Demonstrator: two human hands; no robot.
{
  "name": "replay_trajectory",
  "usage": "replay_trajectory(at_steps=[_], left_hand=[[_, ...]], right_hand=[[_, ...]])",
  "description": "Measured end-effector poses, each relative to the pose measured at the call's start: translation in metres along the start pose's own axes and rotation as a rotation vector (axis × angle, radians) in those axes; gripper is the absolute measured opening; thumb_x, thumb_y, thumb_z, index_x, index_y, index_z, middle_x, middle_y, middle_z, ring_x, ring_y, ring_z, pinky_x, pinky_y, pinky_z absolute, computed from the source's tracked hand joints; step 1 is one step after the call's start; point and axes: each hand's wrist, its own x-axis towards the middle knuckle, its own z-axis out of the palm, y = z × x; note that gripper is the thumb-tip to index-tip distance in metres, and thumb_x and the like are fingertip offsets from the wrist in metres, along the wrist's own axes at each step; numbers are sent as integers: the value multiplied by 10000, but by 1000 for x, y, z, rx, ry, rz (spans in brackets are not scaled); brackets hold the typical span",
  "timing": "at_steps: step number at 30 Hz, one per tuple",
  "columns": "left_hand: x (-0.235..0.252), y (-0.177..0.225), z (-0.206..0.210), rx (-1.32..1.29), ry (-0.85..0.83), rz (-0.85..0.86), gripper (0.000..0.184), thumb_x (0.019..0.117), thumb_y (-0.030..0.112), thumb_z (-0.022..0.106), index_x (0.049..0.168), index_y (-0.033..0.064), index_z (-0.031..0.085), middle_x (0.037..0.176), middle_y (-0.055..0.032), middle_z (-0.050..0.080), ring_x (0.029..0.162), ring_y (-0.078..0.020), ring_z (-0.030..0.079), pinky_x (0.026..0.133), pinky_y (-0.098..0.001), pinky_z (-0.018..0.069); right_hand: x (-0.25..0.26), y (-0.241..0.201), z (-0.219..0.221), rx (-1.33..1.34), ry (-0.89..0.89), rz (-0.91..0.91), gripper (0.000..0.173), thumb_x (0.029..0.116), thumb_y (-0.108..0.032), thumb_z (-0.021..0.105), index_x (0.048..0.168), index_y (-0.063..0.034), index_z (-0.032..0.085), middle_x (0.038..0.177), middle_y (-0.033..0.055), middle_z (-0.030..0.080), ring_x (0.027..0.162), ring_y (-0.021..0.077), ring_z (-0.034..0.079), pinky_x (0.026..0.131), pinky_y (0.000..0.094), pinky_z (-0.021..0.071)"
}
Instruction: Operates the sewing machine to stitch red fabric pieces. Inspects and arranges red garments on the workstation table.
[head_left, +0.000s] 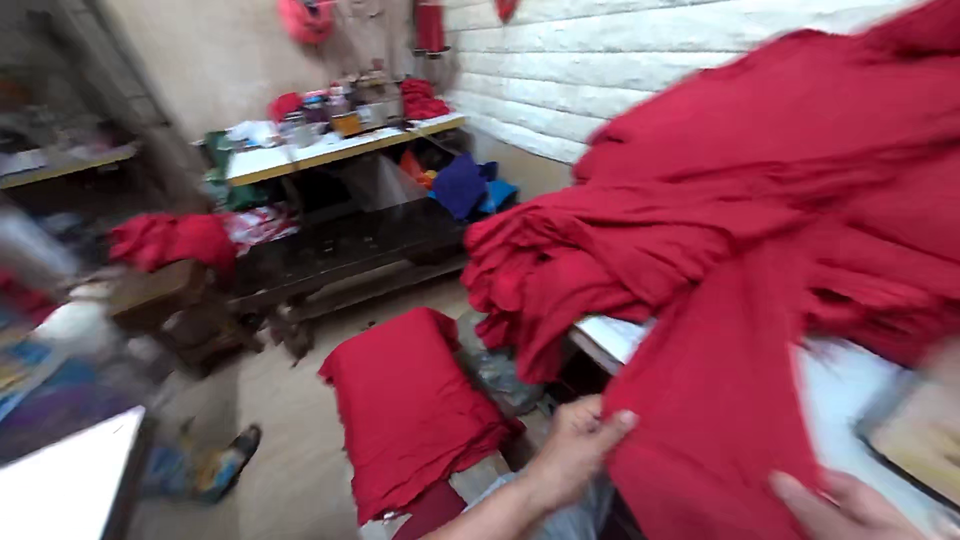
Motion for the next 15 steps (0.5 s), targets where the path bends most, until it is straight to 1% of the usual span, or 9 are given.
replay_trajectory(at_steps=[2,4,6,7,9,11,13,14,15], left_hand=[[-1,-6,-3,63,22,-63,221,1054,103,519,1178,-43,630,987,-51,726,896,-104,709,846,-330,603],[1,-13,-8,293,61,-25,232,1034,113,566,1196,-40,632,956,-73,729,853,-121,715,798,-335,610],[6,-11,-15,648,93,169,388,997,166,619,1313,-51,564,1049,-122,698,888,-150,690,782,-351,593],[11,-6,-17,760,110,293,441,986,178,619,1341,-70,534,1102,-156,667,914,-178,659,779,-362,568],[26,12,-11,837,117,514,418,985,146,587,1330,-83,525,1143,-163,636,876,-148,624,729,-302,541],[40,34,2,798,-58,679,341,997,86,533,1301,-68,551,1238,-150,623,822,-55,598,692,-201,518],[56,56,15,785,-405,728,364,1067,195,445,1296,-44,596,1310,-149,632,927,-46,619,800,-219,518],[63,67,20,853,-555,715,443,1103,289,376,1236,-26,657,1256,-139,676,1052,-103,657,924,-296,537],[70,74,26,936,-628,732,505,1109,323,336,1063,-2,720,1075,-118,728,1011,-155,684,910,-360,544]], right_hand=[[-14,-5,-3,16,-51,134,233,914,61,608,1033,-123,686,889,-113,766,808,12,720,755,224,616],[-27,1,-2,-75,-55,109,122,887,-7,682,991,-64,714,882,-56,755,803,31,714,740,245,619],[-37,13,-1,-280,-37,-48,136,902,-167,709,960,-46,733,950,-17,711,899,25,671,806,249,590],[-40,15,1,-362,-23,-111,186,911,-214,705,967,-39,731,986,22,708,954,65,662,855,305,570],[-45,11,6,-433,-6,-156,208,923,-231,705,999,-37,717,957,60,723,926,124,684,848,394,559],[-46,7,13,-447,-12,-215,201,940,-245,696,988,-50,712,840,50,707,799,118,665,757,352,540],[-43,-1,20,-449,-46,-290,213,961,-261,681,959,-50,709,751,53,677,689,102,627,647,277,509],[-42,-6,22,-439,-79,-306,224,970,-258,677,934,-37,699,719,57,653,654,89,605,607,238,493],[-41,-12,23,-441,-96,-306,230,965,-250,682,909,-28,699,693,62,643,627,84,593,578,222,480]])
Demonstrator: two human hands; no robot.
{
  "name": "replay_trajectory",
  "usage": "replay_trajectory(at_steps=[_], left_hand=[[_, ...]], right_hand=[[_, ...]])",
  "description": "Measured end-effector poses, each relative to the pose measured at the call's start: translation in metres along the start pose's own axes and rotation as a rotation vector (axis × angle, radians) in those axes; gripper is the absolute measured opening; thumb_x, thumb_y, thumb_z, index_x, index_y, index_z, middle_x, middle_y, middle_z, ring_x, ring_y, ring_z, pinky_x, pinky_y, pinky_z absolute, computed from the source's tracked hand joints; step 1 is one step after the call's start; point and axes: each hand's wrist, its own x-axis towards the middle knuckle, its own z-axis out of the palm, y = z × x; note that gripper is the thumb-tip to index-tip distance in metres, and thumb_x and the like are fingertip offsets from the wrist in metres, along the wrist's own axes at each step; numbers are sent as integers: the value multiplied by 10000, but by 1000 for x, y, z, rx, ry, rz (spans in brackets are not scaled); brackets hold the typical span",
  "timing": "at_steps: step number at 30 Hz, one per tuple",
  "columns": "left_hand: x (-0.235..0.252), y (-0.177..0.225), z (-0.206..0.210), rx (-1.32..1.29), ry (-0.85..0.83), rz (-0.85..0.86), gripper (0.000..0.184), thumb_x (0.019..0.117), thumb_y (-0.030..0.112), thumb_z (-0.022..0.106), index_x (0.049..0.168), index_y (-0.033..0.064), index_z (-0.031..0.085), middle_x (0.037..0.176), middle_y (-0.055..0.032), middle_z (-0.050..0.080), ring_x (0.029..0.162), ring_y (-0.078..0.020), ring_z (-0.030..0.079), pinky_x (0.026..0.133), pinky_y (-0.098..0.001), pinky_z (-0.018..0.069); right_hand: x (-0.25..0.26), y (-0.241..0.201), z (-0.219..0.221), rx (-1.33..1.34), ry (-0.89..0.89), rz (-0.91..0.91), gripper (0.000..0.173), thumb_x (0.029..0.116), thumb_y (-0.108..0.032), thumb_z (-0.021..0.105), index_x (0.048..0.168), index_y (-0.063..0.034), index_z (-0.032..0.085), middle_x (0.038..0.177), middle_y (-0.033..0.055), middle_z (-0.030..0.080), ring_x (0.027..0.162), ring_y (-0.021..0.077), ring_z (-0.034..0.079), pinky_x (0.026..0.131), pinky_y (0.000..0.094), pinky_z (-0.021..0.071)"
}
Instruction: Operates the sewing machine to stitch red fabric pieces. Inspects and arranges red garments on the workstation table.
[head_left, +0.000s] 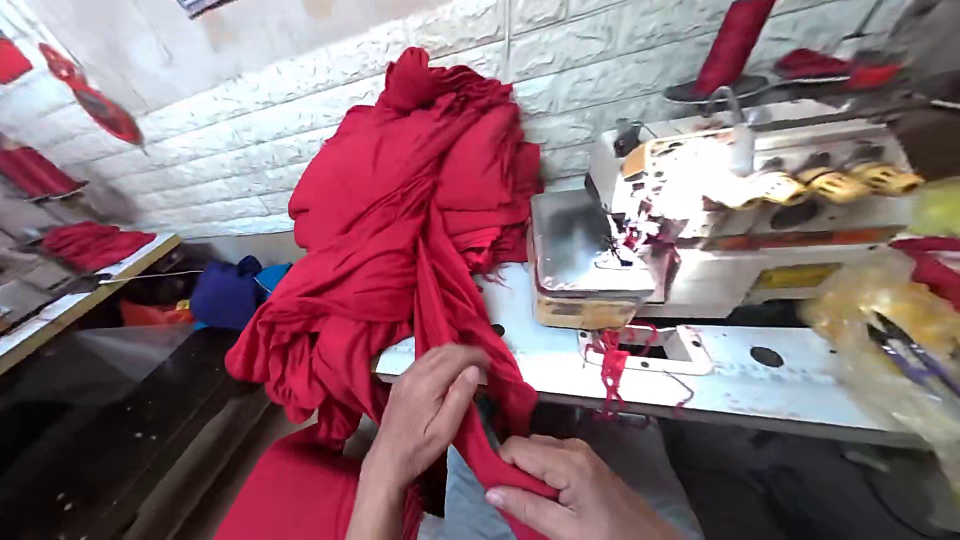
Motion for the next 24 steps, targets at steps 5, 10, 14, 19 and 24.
replay_trajectory(at_steps=[5,10,14,19,24], left_hand=[[41,-4,-12,194,279,78,515,1061,243,431,583,78,523,579,-2,502,594,-77,533,576,-256,452],[91,-22,-1,305,268,-61,477,1095,288,443,770,-12,621,714,-123,582,655,-223,576,615,-408,473],[99,-39,16,307,16,-170,411,995,262,659,1291,-18,604,1394,-236,553,1221,-434,572,945,-652,467],[49,2,29,-74,25,-251,369,1009,368,600,830,58,687,747,-4,632,684,-78,603,642,-292,510],[13,17,44,-340,-142,-280,307,865,282,797,1016,39,684,885,8,627,661,-8,519,592,-172,446]], right_hand=[[0,15,-16,-129,98,93,342,931,-377,689,739,-94,664,744,12,619,693,86,600,584,283,497],[21,37,-32,210,347,239,209,998,-238,626,991,-57,731,894,-41,719,786,-11,660,700,185,559],[31,45,-31,433,553,370,159,1023,-158,589,941,-54,677,773,-14,683,615,28,609,545,170,496],[27,49,-31,462,462,318,118,987,-126,633,1022,-32,695,893,20,733,817,78,708,759,243,603],[37,56,-21,25,416,170,309,1025,-359,590,1028,-80,722,915,-25,705,861,29,665,793,242,559]])
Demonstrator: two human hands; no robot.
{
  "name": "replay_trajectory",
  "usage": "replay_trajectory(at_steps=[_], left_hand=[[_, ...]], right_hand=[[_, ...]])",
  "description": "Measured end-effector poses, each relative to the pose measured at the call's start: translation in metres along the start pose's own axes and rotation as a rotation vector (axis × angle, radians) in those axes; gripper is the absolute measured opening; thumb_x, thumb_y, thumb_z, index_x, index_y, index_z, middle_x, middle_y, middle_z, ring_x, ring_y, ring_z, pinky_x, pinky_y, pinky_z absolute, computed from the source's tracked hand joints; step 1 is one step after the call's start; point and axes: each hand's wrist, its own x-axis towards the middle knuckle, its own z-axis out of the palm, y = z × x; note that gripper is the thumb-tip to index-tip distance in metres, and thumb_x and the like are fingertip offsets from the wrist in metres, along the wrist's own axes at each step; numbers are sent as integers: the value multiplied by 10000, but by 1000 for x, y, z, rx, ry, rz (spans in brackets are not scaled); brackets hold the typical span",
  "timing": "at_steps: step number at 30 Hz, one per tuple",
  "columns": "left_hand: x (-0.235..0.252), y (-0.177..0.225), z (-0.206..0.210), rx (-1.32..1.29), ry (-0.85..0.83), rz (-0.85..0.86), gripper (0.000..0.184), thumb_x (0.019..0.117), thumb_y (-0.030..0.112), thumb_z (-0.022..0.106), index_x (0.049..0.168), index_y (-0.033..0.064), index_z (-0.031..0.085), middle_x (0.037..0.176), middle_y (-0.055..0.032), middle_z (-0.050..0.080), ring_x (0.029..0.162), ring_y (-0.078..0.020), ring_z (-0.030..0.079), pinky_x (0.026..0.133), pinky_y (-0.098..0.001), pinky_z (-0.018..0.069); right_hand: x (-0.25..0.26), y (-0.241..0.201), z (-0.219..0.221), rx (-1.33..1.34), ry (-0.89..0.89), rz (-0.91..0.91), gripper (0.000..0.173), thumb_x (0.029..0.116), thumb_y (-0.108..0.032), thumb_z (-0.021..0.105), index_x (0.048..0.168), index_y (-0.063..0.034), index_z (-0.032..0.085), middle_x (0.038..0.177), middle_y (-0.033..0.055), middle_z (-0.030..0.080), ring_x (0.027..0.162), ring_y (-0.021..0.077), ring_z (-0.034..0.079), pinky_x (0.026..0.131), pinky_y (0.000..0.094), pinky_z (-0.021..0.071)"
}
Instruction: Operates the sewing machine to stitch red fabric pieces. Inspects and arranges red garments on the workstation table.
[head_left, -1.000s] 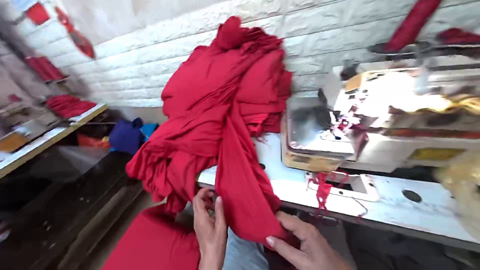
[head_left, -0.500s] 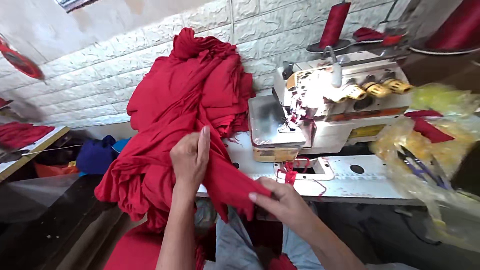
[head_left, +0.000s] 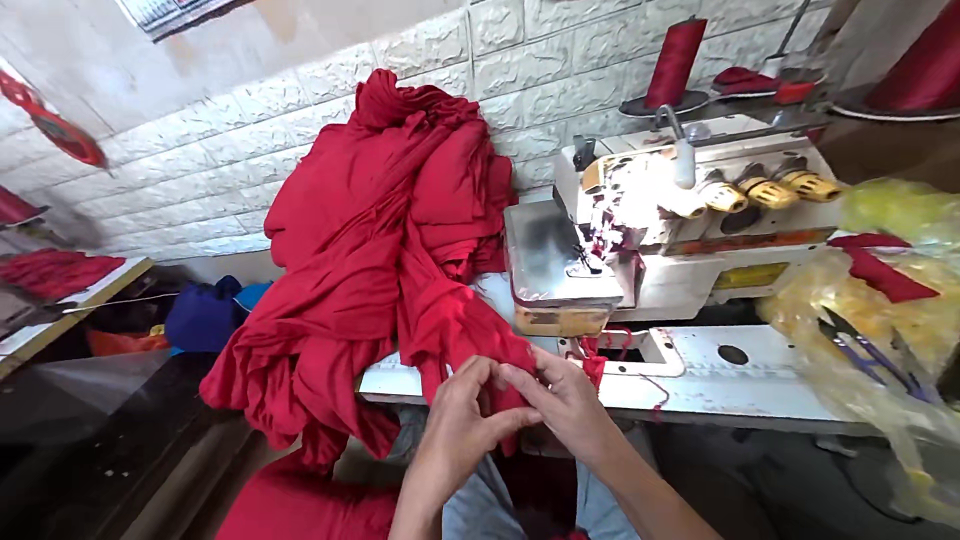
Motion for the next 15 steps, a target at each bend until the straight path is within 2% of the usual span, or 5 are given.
replay_trajectory(at_steps=[4,7,9,11,15], left_hand=[[-7,-6,8,-342,318,25,114,963,15,633,1050,-41,680,807,-6,700,634,-37,645,579,-206,563],[-7,-11,14,142,509,69,153,880,142,679,949,11,641,865,-25,629,776,-70,599,701,-233,493],[-5,-14,12,458,653,53,147,814,166,659,847,23,669,804,-83,661,773,-213,641,689,-430,468],[-6,-15,-1,476,734,-35,79,767,76,643,816,13,646,755,-78,636,713,-205,626,636,-425,474],[-6,-17,-20,-448,574,-171,175,860,-107,577,898,47,652,770,39,702,659,-10,650,611,-182,553]], right_hand=[[3,-5,10,-400,177,-235,419,1027,-414,567,861,-48,686,742,48,653,684,130,612,668,340,457],[3,-14,15,-582,187,-423,325,967,-309,637,767,-53,643,644,65,608,563,173,560,554,323,414],[0,-24,15,-707,117,-418,157,833,-194,699,767,-68,633,634,57,606,545,202,584,509,349,428],[-3,-30,12,-782,88,-305,150,725,-98,746,807,-43,634,602,66,585,516,246,609,461,403,460],[-4,-18,4,-452,88,-4,159,821,-80,697,971,-40,663,651,-1,580,549,118,546,517,308,458]])
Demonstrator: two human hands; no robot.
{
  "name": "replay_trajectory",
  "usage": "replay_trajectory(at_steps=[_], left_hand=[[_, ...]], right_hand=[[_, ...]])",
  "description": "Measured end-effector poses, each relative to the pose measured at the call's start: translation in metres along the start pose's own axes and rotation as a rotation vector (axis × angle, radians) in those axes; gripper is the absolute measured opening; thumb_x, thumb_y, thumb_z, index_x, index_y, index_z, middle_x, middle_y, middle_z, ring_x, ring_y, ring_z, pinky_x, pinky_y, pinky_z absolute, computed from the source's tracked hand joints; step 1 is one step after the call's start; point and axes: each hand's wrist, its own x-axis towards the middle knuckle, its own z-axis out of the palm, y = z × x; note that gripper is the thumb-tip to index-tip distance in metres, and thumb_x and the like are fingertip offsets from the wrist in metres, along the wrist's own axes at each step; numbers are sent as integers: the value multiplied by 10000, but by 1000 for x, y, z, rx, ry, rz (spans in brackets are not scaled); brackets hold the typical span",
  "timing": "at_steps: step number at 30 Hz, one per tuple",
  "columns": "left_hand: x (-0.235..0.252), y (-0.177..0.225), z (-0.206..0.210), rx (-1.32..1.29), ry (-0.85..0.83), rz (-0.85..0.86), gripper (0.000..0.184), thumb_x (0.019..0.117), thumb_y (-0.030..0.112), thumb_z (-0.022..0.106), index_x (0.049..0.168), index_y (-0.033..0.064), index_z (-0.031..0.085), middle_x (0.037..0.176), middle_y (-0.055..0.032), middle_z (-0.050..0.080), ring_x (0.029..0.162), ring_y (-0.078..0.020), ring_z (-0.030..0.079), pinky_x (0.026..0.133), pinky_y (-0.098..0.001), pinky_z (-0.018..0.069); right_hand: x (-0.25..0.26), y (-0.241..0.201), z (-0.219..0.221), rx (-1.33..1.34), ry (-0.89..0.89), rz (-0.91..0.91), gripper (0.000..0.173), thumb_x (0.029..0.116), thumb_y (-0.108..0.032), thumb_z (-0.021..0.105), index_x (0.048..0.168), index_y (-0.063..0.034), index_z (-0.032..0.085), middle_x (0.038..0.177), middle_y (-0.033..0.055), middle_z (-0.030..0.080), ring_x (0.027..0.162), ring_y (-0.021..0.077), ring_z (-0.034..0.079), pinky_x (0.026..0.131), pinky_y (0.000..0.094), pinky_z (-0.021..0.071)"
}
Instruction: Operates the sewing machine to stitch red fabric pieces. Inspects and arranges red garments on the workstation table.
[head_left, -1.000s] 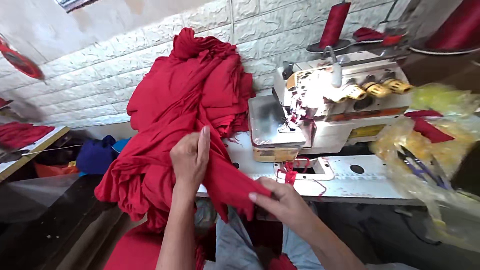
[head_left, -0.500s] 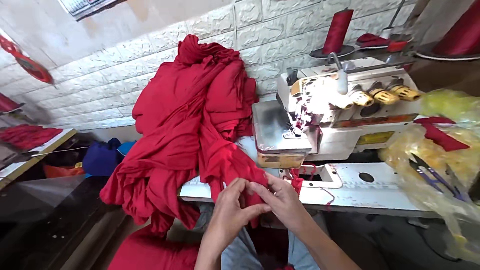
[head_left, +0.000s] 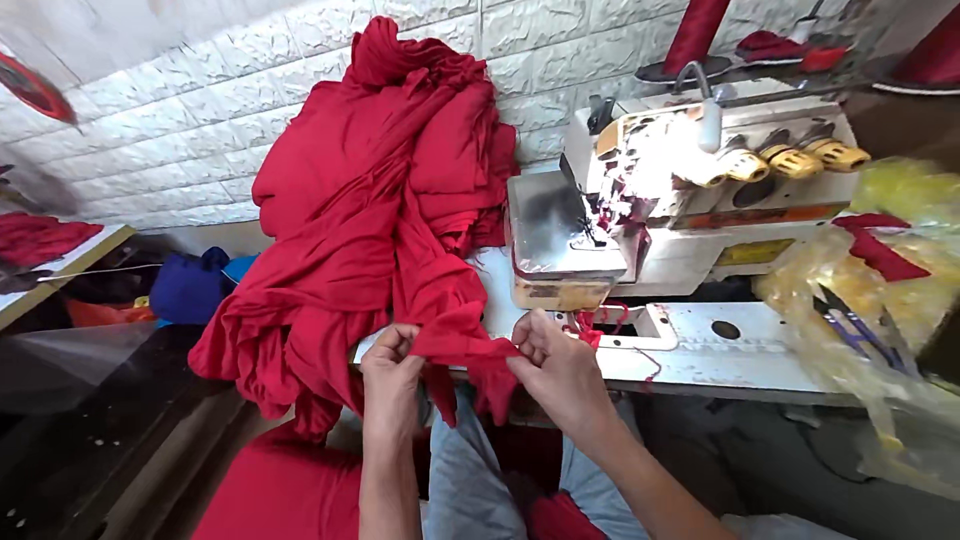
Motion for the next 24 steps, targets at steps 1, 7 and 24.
replay_trajectory(at_steps=[1,7,24], left_hand=[[1,-1,-1,-206,-94,-115,200,900,-119,550,954,41,657,822,-1,736,693,-44,683,650,-213,580],[6,-12,-3,-258,-258,-73,186,930,76,658,767,118,737,783,47,709,773,-29,668,761,-221,564],[-41,34,33,129,-228,504,201,1078,293,509,1000,194,665,950,131,671,894,16,645,787,-169,544]], right_hand=[[1,7,2,199,-23,28,141,866,-80,669,1002,-44,662,705,-36,602,593,34,546,552,212,465],[10,41,-1,686,-147,-25,256,1036,-160,511,986,-33,728,1097,6,659,1067,43,591,947,222,487],[-4,36,-3,-148,103,-100,211,965,-240,664,1029,-53,737,1070,108,727,1007,289,688,853,536,535]])
